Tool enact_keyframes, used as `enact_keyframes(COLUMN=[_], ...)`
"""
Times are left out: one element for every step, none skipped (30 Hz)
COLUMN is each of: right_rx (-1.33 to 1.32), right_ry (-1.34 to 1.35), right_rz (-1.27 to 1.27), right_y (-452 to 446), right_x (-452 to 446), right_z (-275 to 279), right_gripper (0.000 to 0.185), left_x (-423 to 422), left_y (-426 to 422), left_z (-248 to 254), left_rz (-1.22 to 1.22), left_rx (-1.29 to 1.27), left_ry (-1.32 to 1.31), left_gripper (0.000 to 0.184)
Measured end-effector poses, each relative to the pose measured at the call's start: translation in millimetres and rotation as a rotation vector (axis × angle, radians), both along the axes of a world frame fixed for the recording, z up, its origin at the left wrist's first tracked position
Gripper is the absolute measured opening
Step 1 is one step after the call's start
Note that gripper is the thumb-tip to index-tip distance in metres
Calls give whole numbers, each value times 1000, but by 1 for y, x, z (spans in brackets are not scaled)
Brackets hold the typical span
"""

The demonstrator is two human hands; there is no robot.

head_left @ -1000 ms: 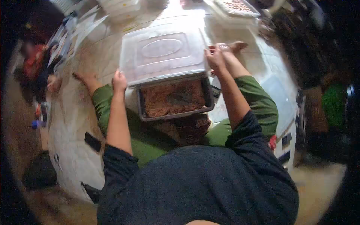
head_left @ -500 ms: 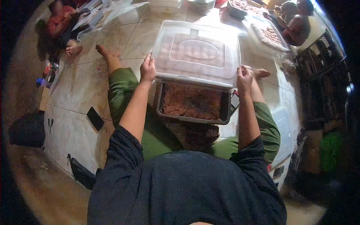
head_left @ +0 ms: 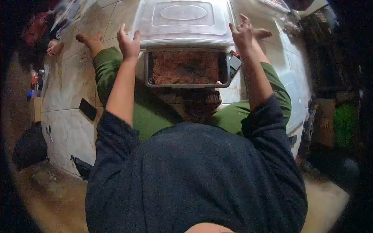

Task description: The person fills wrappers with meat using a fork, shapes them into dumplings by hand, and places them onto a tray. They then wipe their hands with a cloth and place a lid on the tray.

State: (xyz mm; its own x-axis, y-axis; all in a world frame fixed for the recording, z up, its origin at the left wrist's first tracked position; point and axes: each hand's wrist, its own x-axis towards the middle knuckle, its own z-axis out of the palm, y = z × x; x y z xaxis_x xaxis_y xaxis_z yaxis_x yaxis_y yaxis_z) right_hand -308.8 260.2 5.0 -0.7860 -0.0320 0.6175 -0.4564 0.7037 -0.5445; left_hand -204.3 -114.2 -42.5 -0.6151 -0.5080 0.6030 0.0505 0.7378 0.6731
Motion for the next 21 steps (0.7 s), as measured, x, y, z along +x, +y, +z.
enact_keyframes(right_rx=[46, -92, -100, -109, -28, -131, 26, 172, 313, 585, 851, 867, 838, 805, 761, 716, 670, 588, 506, 541, 395], right_ry=[234, -70, -210, -343, -279, -482, -878, -808, -741, -640, -535, -518, -659, -791, -779, -767, -755, -709, -660, -704, -700], right_rz=[35, 144, 316, 489, 740, 899, 941, 966, 982, 926, 852, 806, 793, 775, 742, 711, 681, 705, 726, 744, 822], right_y=[2, 3, 11, 17, 18, 16, 14, 8, 1, -6, -9, -11, -18, -24, -22, -20, -18, -10, -9, -2, 7], right_x=[7, 40, 72, 103, 130, 160, 182, 200, 215, 229, 237, 242, 243, 236, 235, 233, 231, 222, 217, 213, 211], right_z=[5, 24, 30, 33, 31, 15, 6, -8, -21, -25, -31, -56, -23, 14, 14, 13, 13, -22, -22, -18, -20], right_gripper=[42, 26, 18, 10, 5, 7, 16, 22, 29, 35, 42, 46, 45, 45, 39, 35, 31, 28, 27, 32, 36], left_x=[14, 31, 49, 68, 84, 96, 102, 105, 105, 107, 106, 106, 108, 107, 105, 107, 108, 110, 111, 110, 110], left_y=[10, 20, 34, 50, 69, 87, 102, 115, 123, 133, 141, 146, 151, 155, 158, 161, 162, 162, 162, 161, 160], left_z=[6, 12, 19, 26, 33, 40, 45, 49, 56, 64, 72, 81, 90, 97, 101, 104, 106, 105, 103, 100, 96], left_rz=[-56, -112, -169, -225, -247, -268, -337, -405, -461, -474, -487, -496, -509, -520, -530, -538, -543, -535, -526, -515, -478], left_rx=[-28, -57, -58, -62, -109, -159, -164, -172, -195, -214, -232, -251, -269, -292, -302, -307, -311, -341, -371, -401, -445], left_ry=[71, 139, 109, 84, 6, -70, -93, -112, -201, -240, -282, -295, -315, -328, -330, -338, -346, -375, -401, -426, -477], left_gripper=[65, 69, 74, 80, 87, 93, 99, 106, 117, 123, 128, 131, 133, 136, 137, 138, 139, 139, 139, 139, 138])
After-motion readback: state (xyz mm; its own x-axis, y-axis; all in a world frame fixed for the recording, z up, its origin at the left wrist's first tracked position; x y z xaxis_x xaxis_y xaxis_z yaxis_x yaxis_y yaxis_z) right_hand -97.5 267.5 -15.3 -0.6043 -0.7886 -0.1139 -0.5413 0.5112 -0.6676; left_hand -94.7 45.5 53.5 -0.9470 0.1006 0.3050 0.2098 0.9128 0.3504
